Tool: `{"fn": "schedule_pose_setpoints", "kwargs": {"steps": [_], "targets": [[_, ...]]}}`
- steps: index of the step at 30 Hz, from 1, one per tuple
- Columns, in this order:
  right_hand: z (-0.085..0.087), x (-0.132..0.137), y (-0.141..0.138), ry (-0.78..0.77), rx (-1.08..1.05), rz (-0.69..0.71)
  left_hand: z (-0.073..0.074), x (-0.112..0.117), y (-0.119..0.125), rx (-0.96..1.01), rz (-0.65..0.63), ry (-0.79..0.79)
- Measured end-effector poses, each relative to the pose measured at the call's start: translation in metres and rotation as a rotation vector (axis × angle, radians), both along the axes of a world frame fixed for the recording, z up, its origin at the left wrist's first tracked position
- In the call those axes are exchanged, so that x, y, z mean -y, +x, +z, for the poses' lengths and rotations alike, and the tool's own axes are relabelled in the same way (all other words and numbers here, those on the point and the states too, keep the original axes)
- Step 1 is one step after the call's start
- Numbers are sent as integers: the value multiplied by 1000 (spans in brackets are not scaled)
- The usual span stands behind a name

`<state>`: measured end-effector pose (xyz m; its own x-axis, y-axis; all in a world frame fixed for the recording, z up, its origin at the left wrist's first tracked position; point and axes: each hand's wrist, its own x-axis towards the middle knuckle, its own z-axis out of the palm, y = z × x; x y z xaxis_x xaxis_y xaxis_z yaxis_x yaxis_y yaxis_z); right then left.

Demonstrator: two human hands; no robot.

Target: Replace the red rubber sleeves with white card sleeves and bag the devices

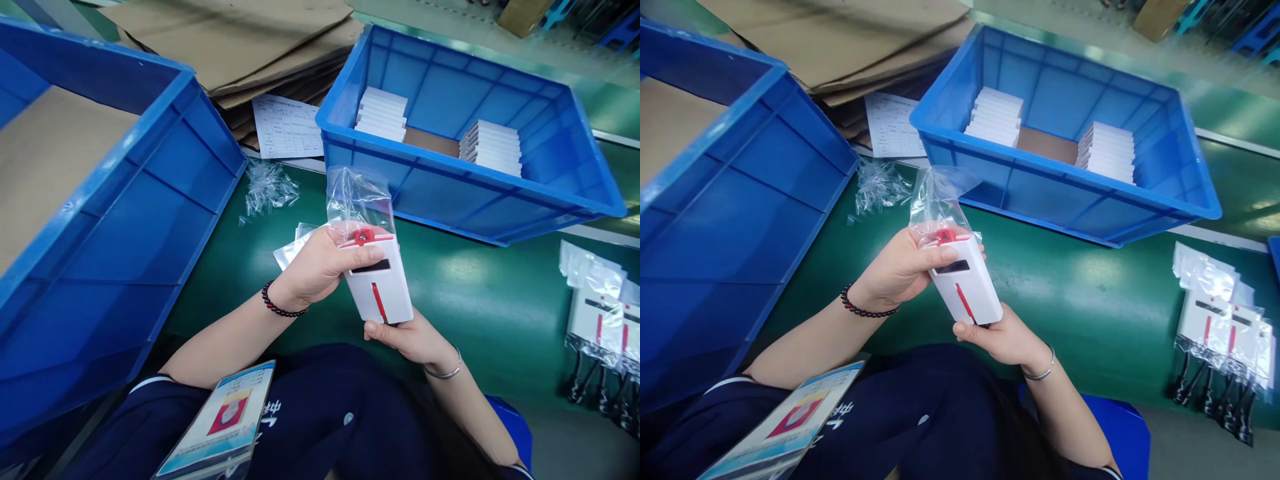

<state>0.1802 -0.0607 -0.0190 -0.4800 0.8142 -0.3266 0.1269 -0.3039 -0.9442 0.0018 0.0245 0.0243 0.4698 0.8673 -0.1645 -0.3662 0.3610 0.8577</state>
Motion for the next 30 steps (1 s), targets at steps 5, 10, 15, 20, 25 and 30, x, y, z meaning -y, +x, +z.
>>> {"fn": "schedule_pose_setpoints", "kwargs": {"steps": [5,10,15,20,25,30], "targets": [[-6,3,-5,62,-20,-33,-1,9,3,52,38,-93],[-9,2,-11,98,-118,-61,-5,21,11,64,55,-52],[-3,-1,-10,170,-165,-72,-11,23,7,124,-97,81],[-1,2,-8,31,-248,8,-15,3,7,316,-106,107],[-9,2,-13,-201,-320,10,-22,-1,18,417,-172,28],[-17,0,-14,-307,-346,-35,-32,15,20,405,-156,-31]]}}
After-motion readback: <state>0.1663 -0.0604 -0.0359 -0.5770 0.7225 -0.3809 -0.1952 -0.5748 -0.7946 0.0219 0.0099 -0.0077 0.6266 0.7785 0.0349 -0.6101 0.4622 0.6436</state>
